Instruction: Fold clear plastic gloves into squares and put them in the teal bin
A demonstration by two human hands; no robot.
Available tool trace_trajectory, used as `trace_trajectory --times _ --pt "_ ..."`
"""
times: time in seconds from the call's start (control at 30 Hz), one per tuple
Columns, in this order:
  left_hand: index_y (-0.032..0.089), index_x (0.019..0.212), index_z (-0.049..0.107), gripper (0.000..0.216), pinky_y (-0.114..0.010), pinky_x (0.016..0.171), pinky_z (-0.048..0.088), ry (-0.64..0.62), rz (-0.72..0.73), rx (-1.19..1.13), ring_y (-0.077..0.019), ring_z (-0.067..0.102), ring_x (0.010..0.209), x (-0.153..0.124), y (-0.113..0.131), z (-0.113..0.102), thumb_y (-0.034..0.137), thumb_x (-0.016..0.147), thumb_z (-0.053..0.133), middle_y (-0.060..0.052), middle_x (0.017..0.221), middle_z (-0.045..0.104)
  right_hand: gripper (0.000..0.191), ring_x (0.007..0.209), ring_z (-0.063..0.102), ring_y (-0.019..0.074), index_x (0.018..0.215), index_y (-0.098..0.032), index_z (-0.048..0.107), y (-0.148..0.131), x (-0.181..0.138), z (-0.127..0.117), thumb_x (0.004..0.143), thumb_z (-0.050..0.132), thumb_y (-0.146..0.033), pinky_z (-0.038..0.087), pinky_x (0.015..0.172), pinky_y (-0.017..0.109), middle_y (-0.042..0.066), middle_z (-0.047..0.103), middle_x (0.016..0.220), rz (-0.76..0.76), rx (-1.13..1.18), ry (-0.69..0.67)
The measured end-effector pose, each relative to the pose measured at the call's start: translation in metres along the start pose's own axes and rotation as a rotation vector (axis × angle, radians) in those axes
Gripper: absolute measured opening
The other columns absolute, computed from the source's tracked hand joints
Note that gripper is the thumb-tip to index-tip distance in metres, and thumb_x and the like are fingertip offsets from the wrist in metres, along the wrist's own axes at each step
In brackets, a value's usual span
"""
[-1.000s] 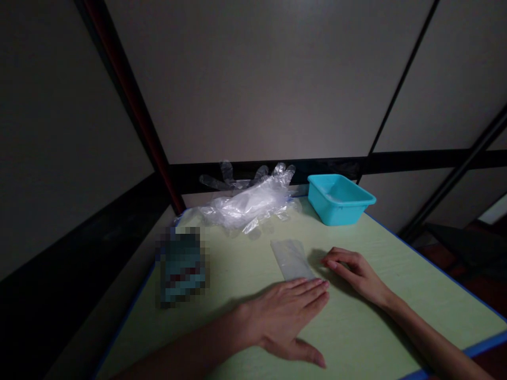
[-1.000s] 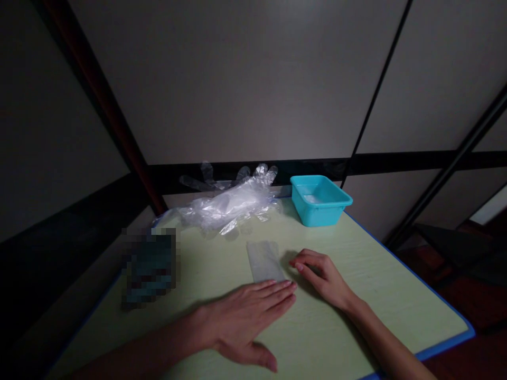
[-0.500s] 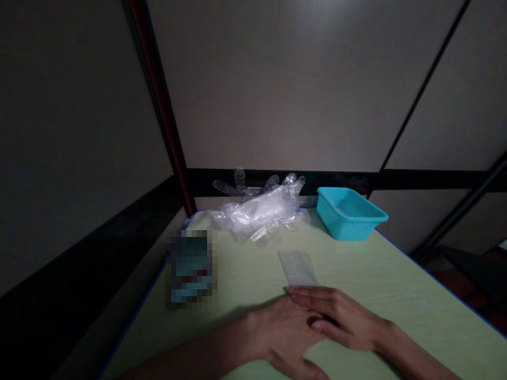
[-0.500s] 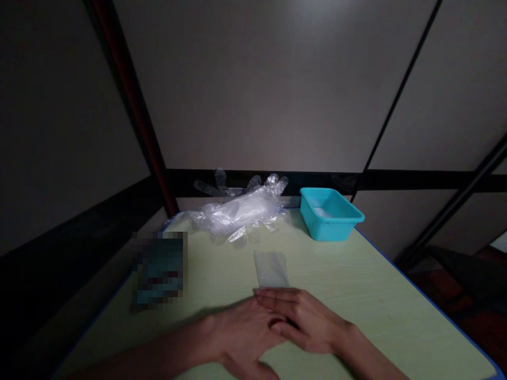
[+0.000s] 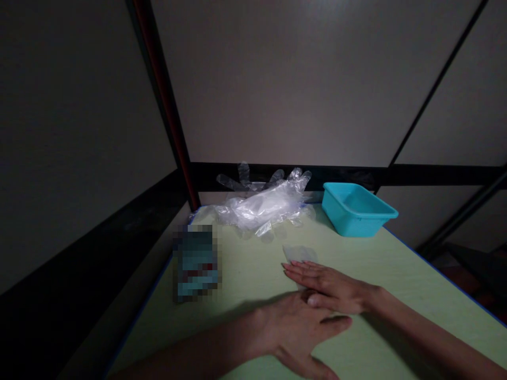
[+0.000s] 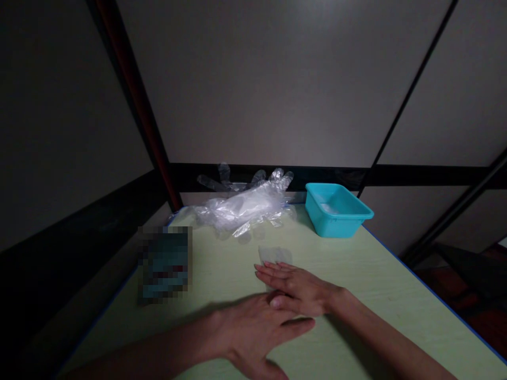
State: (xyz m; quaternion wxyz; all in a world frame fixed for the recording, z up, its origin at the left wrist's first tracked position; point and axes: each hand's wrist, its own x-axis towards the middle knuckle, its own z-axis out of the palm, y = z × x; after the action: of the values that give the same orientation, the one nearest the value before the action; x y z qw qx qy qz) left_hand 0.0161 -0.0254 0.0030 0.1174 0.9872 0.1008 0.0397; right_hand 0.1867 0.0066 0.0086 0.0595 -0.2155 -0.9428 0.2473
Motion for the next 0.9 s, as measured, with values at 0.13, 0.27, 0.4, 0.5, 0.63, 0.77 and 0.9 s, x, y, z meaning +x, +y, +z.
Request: trace_trajectory --times 0.13,0.27,0.4,0.5,0.63,0.77,0.9 --pt "0.012 0.133 0.022 0.074 -0.038 0.097 0.028 -0.003 0.017 -0.041 -0.0275 0.034 0.120 -0.002 0.002 -0.002 0.053 0.075 0.046 -0.013 0.134 0.032 0.053 0.129 0.008 0.0171 0.136 -0.019 0.013 0.010 0.007 -0.001 0.090 0.029 -0.037 0.010 0.105 0.039 0.005 0.014 0.142 0.015 -0.077 -0.002" --pt "0.010 0.133 0.021 0.073 -0.035 0.102 0.019 0.007 0.025 -0.069 -0.0250 0.021 0.127 -0.003 0.002 -0.003 0.050 0.077 0.046 -0.015 0.140 0.019 0.053 0.129 0.006 0.0161 0.136 -0.020 0.010 0.023 0.014 0.000 0.090 0.028 -0.039 0.009 0.105 0.038 0.003 0.013 0.142 0.029 -0.176 0.006" --pt "0.010 0.133 0.022 0.074 -0.034 0.104 0.014 0.019 0.026 -0.069 -0.0241 0.014 0.128 -0.003 0.002 -0.003 0.049 0.076 0.049 -0.014 0.141 0.013 0.055 0.130 0.007 0.0164 0.136 -0.023 0.010 0.034 0.022 0.000 0.089 0.029 -0.041 0.009 0.105 0.038 0.002 0.014 0.142 0.045 -0.240 0.026" --pt "0.009 0.132 0.024 0.073 -0.032 0.105 0.011 0.022 0.040 -0.054 -0.0232 0.012 0.129 -0.003 0.002 -0.004 0.048 0.076 0.049 -0.014 0.141 0.014 0.056 0.129 0.008 0.0172 0.136 -0.023 0.011 0.038 0.026 -0.002 0.088 0.030 -0.043 0.010 0.105 0.038 0.002 0.014 0.142 0.060 -0.264 0.026" --pt "0.010 0.133 0.022 0.073 -0.032 0.105 0.012 0.013 0.034 -0.049 -0.0237 0.012 0.129 -0.003 0.002 -0.005 0.048 0.076 0.049 -0.012 0.141 0.012 0.056 0.129 0.008 0.0180 0.136 -0.024 0.010 0.044 0.032 -0.005 0.088 0.030 -0.044 0.011 0.105 0.038 0.002 0.015 0.142 0.075 -0.279 0.032" --pt "0.009 0.133 0.022 0.074 -0.031 0.106 0.009 0.014 0.039 -0.046 -0.0225 0.014 0.128 -0.003 0.002 -0.005 0.048 0.076 0.049 -0.014 0.141 0.014 0.056 0.129 0.008 0.0186 0.136 -0.024 0.011 0.051 0.037 -0.007 0.088 0.030 -0.043 0.011 0.104 0.040 0.001 0.017 0.142 0.079 -0.274 0.052" --pt "0.011 0.132 0.022 0.073 -0.031 0.105 0.010 0.012 0.039 -0.048 -0.0222 0.014 0.128 -0.003 0.001 -0.004 0.047 0.075 0.050 -0.013 0.141 0.014 0.056 0.129 0.007 0.0202 0.136 -0.024 0.013 0.057 0.040 -0.008 0.087 0.031 -0.045 0.010 0.104 0.041 0.002 0.019 0.141 0.088 -0.259 0.075"
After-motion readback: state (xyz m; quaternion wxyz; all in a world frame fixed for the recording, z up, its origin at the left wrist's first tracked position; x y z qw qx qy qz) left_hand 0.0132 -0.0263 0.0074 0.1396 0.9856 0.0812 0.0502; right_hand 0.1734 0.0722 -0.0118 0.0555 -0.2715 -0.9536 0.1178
